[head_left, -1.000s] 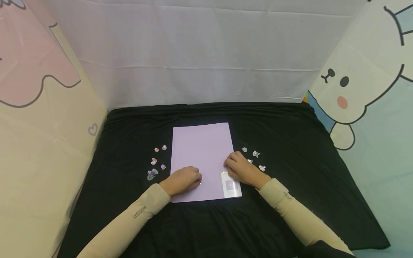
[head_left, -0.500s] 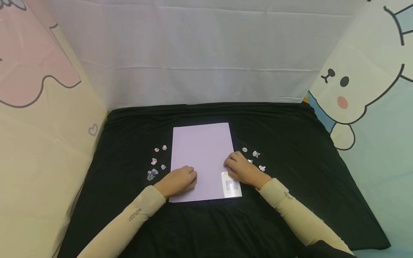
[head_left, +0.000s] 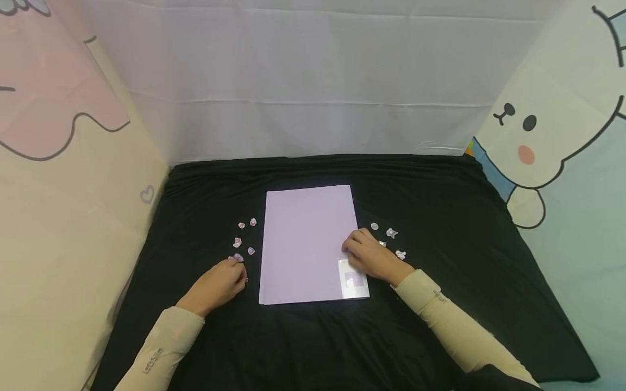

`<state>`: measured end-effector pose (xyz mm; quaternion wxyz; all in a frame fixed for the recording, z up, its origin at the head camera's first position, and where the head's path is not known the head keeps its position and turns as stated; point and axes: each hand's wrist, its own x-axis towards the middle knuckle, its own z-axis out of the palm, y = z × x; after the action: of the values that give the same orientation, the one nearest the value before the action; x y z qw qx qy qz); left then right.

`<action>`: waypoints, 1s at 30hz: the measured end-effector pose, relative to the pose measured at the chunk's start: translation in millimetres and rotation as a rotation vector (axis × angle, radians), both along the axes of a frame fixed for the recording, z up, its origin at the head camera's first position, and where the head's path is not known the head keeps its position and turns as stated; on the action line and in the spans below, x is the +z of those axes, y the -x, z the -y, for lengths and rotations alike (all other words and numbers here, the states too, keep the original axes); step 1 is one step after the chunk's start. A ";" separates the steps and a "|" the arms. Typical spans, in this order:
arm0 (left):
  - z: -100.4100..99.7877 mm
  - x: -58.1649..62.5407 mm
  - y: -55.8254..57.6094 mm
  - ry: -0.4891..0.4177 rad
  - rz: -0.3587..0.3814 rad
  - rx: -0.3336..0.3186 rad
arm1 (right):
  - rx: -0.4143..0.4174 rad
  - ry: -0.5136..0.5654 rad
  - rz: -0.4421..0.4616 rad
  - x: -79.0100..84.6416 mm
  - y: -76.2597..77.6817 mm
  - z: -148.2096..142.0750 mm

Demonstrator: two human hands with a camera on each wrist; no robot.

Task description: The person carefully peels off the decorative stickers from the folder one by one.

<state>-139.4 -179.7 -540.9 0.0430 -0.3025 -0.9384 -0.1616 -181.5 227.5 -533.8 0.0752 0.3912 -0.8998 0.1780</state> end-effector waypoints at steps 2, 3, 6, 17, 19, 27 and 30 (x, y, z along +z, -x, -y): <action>4.0 -1.9 -1.3 -0.006 0.035 0.019 | -0.003 0.005 0.006 0.0 -0.2 -0.3; 5.1 -2.7 -1.6 -0.007 0.054 0.030 | -0.003 0.006 0.010 0.0 -0.3 -0.2; 7.0 -2.5 -1.8 -0.011 0.094 0.054 | -0.005 0.005 0.013 -0.6 -0.4 0.6; 10.1 11.9 2.1 -0.017 0.130 0.032 | -0.006 -0.001 0.012 -1.1 0.6 1.8; 10.2 16.7 6.1 -0.025 0.102 0.035 | -0.010 -0.002 0.004 -0.8 1.4 1.8; -0.2 28.2 25.6 -0.042 -0.011 0.071 | -0.021 0.026 -0.008 1.8 4.7 0.3; -10.1 31.1 32.1 -0.058 -0.014 0.094 | -0.026 0.026 -0.006 2.0 6.0 -0.4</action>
<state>-171.5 -169.7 -509.8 0.0657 -0.2579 -0.9461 -0.1845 -187.5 227.9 -531.7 0.0850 0.3791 -0.9022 0.1874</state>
